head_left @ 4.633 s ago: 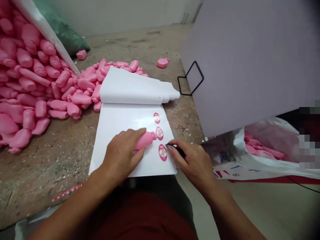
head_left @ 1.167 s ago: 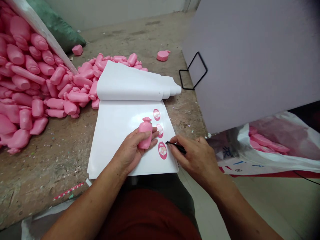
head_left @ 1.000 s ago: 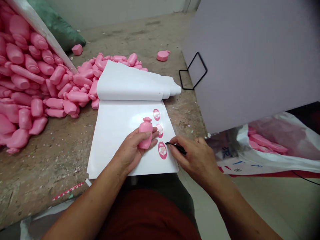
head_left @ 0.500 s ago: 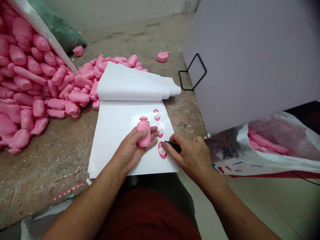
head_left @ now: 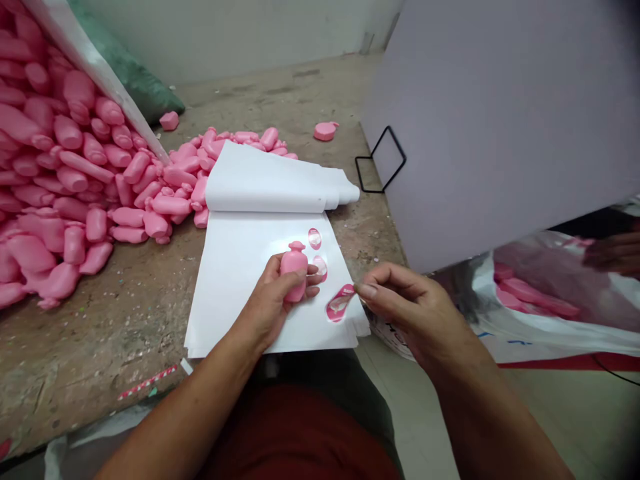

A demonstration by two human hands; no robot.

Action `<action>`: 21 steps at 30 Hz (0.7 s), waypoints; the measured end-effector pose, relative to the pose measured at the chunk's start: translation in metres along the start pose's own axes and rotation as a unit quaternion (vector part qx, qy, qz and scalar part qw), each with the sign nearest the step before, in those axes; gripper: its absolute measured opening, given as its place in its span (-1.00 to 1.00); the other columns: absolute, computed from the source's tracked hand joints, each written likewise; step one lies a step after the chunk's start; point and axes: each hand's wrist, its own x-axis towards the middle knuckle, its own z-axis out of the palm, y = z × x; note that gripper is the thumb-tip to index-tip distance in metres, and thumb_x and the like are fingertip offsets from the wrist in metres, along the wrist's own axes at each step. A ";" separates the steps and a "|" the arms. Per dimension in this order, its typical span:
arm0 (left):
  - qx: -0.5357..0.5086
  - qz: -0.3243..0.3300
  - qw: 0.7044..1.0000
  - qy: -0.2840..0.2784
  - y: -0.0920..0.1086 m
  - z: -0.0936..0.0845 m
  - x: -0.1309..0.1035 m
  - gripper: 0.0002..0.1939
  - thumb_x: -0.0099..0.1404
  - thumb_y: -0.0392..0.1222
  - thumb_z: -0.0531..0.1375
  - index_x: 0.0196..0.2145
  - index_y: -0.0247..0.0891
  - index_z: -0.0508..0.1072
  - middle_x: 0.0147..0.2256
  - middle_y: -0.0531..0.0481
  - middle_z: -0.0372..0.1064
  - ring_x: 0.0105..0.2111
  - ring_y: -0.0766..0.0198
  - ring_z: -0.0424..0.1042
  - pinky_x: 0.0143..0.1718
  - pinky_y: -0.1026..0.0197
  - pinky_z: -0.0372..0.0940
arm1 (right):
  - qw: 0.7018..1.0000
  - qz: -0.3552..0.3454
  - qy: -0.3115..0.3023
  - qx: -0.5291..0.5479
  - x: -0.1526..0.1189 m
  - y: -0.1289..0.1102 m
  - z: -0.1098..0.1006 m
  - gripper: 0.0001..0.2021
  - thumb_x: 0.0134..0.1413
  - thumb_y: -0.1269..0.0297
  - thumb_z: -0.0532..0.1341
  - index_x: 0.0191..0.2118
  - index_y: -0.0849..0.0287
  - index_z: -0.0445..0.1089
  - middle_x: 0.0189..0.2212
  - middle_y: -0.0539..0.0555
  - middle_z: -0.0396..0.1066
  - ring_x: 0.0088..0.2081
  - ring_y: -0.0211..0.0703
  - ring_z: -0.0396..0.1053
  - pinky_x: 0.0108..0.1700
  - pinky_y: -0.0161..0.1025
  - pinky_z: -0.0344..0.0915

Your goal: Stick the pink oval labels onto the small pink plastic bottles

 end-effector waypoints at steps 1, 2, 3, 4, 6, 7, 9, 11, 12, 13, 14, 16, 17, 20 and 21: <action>0.011 0.009 1.000 -0.008 0.001 0.001 -0.003 -0.69 0.19 -0.24 0.30 -0.11 -0.24 0.36 -0.27 0.00 0.48 -0.30 0.32 0.48 -0.22 0.25 0.36 | 1.000 -0.002 0.000 -0.007 0.001 -0.002 0.001 -0.69 -0.02 0.05 0.35 -0.53 0.13 0.32 -0.62 -0.11 0.14 -0.57 -0.32 0.04 -0.54 -0.31 -0.02; 0.025 0.019 0.999 -0.015 0.003 0.002 -0.007 -0.66 0.18 -0.19 0.33 -0.12 -0.23 0.36 -0.30 0.03 0.46 -0.35 0.36 0.44 -0.28 0.29 0.33 | 1.000 -0.005 0.000 -0.019 0.001 -0.004 0.003 -0.70 -0.02 0.06 0.35 -0.53 0.13 0.32 -0.62 -0.11 0.14 -0.57 -0.32 0.05 -0.54 -0.31 -0.02; 0.044 0.030 0.998 -0.021 0.005 0.003 -0.012 -0.62 0.14 -0.17 0.36 -0.11 -0.22 0.36 -0.32 0.07 0.44 -0.38 0.38 0.40 -0.31 0.31 0.30 | 0.999 -0.010 -0.004 -0.032 0.001 -0.006 0.005 -0.70 -0.02 0.06 0.34 -0.53 0.13 0.33 -0.62 -0.10 0.16 -0.57 -0.31 0.07 -0.55 -0.31 -0.01; 0.069 0.042 0.996 -0.022 0.006 0.003 -0.016 -0.57 0.10 -0.17 0.40 -0.10 -0.20 0.37 -0.35 0.10 0.42 -0.39 0.39 0.38 -0.31 0.32 0.28 | 0.999 -0.015 -0.011 -0.045 0.000 -0.007 0.007 -0.71 -0.01 0.07 0.34 -0.53 0.13 0.33 -0.62 -0.09 0.19 -0.56 -0.31 0.09 -0.55 -0.31 0.01; 0.126 0.063 0.990 -0.009 0.009 0.002 -0.025 -0.50 0.02 -0.24 0.43 -0.09 -0.17 0.38 -0.39 0.14 0.38 -0.39 0.39 0.35 -0.29 0.31 0.25 | 0.996 -0.034 -0.032 -0.076 -0.002 -0.007 0.011 -0.72 0.04 0.07 0.31 -0.52 0.12 0.33 -0.60 -0.06 0.27 -0.55 -0.28 0.17 -0.53 -0.31 0.06; 0.149 0.068 0.987 0.000 0.010 0.001 -0.029 -0.50 0.01 -0.26 0.43 -0.09 -0.16 0.39 -0.40 0.15 0.37 -0.39 0.38 0.34 -0.28 0.31 0.25 | 0.993 -0.050 -0.031 -0.102 -0.004 -0.006 0.012 -0.73 0.07 0.07 0.29 -0.49 0.12 0.34 -0.58 -0.04 0.31 -0.53 -0.26 0.21 -0.51 -0.30 0.10; 0.170 0.068 0.983 0.012 0.012 -0.002 -0.035 -0.52 0.02 -0.27 0.42 -0.10 -0.15 0.40 -0.42 0.16 0.35 -0.40 0.38 0.33 -0.29 0.31 0.24 | 0.980 -0.089 0.005 -0.178 -0.008 -0.002 0.013 -0.77 0.12 0.08 0.27 -0.43 0.10 0.39 -0.52 -0.01 0.40 -0.48 -0.20 0.28 -0.45 -0.27 0.17; 0.158 0.065 0.985 0.017 0.012 -0.006 -0.038 -0.53 0.04 -0.26 0.41 -0.09 -0.14 0.39 -0.42 0.16 0.35 -0.40 0.39 0.33 -0.30 0.32 0.23 | 0.963 -0.115 0.054 -0.236 -0.012 0.002 0.014 -0.80 0.15 0.08 0.25 -0.36 0.09 0.42 -0.47 0.02 0.45 -0.44 -0.16 0.32 -0.40 -0.24 0.21; 0.148 0.063 0.987 0.021 0.012 -0.008 -0.039 -0.52 0.04 -0.25 0.41 -0.09 -0.14 0.39 -0.42 0.16 0.35 -0.40 0.39 0.33 -0.30 0.32 0.23 | 0.961 -0.119 0.061 -0.243 -0.014 0.004 0.015 -0.81 0.16 0.08 0.23 -0.34 0.08 0.43 -0.46 0.02 0.45 -0.44 -0.15 0.33 -0.39 -0.23 0.22; 0.138 0.062 0.988 0.027 0.012 -0.009 -0.039 -0.52 0.03 -0.24 0.42 -0.09 -0.14 0.38 -0.42 0.17 0.34 -0.40 0.39 0.33 -0.31 0.33 0.22 | 0.964 -0.117 0.053 -0.233 -0.015 0.005 0.016 -0.80 0.18 0.08 0.21 -0.34 0.08 0.42 -0.47 0.01 0.45 -0.45 -0.16 0.34 -0.40 -0.23 0.23; 0.129 0.060 0.989 0.034 0.012 -0.010 -0.040 -0.51 0.02 -0.24 0.42 -0.09 -0.14 0.38 -0.42 0.17 0.34 -0.40 0.39 0.32 -0.31 0.33 0.22 | 0.970 -0.114 0.035 -0.213 -0.017 0.005 0.018 -0.79 0.19 0.08 0.20 -0.35 0.08 0.42 -0.49 0.00 0.43 -0.46 -0.17 0.33 -0.41 -0.24 0.23; 0.116 0.058 0.991 0.041 0.011 -0.012 -0.040 -0.52 0.02 -0.24 0.42 -0.10 -0.14 0.39 -0.42 0.17 0.34 -0.40 0.39 0.32 -0.31 0.34 0.21 | 0.978 -0.105 0.002 -0.179 -0.018 0.004 0.024 -0.78 0.17 0.08 0.21 -0.39 0.09 0.39 -0.52 -0.03 0.38 -0.48 -0.20 0.32 -0.44 -0.27 0.22; 0.113 0.057 0.991 0.040 0.010 -0.012 -0.040 -0.52 0.02 -0.24 0.42 -0.10 -0.14 0.38 -0.42 0.16 0.34 -0.39 0.39 0.32 -0.31 0.33 0.21 | 0.980 -0.100 -0.007 -0.171 -0.018 0.003 0.027 -0.78 0.16 0.08 0.22 -0.41 0.09 0.37 -0.54 -0.04 0.36 -0.49 -0.21 0.31 -0.44 -0.27 0.22; 0.110 0.055 0.992 0.028 0.008 -0.013 -0.041 -0.52 0.05 -0.24 0.41 -0.08 -0.15 0.37 -0.41 0.16 0.33 -0.39 0.38 0.32 -0.29 0.31 0.22 | 0.984 -0.084 -0.015 -0.155 -0.018 0.001 0.035 -0.76 0.11 0.09 0.25 -0.46 0.10 0.34 -0.56 -0.05 0.31 -0.50 -0.23 0.27 -0.44 -0.28 0.20; 0.112 0.055 0.992 0.024 0.007 -0.014 -0.042 -0.52 0.06 -0.23 0.41 -0.07 -0.15 0.37 -0.41 0.15 0.32 -0.40 0.38 0.31 -0.29 0.31 0.22 | 0.986 -0.080 -0.017 -0.145 -0.017 0.000 0.037 -0.76 0.10 0.10 0.25 -0.48 0.10 0.33 -0.57 -0.06 0.29 -0.50 -0.24 0.25 -0.45 -0.29 0.19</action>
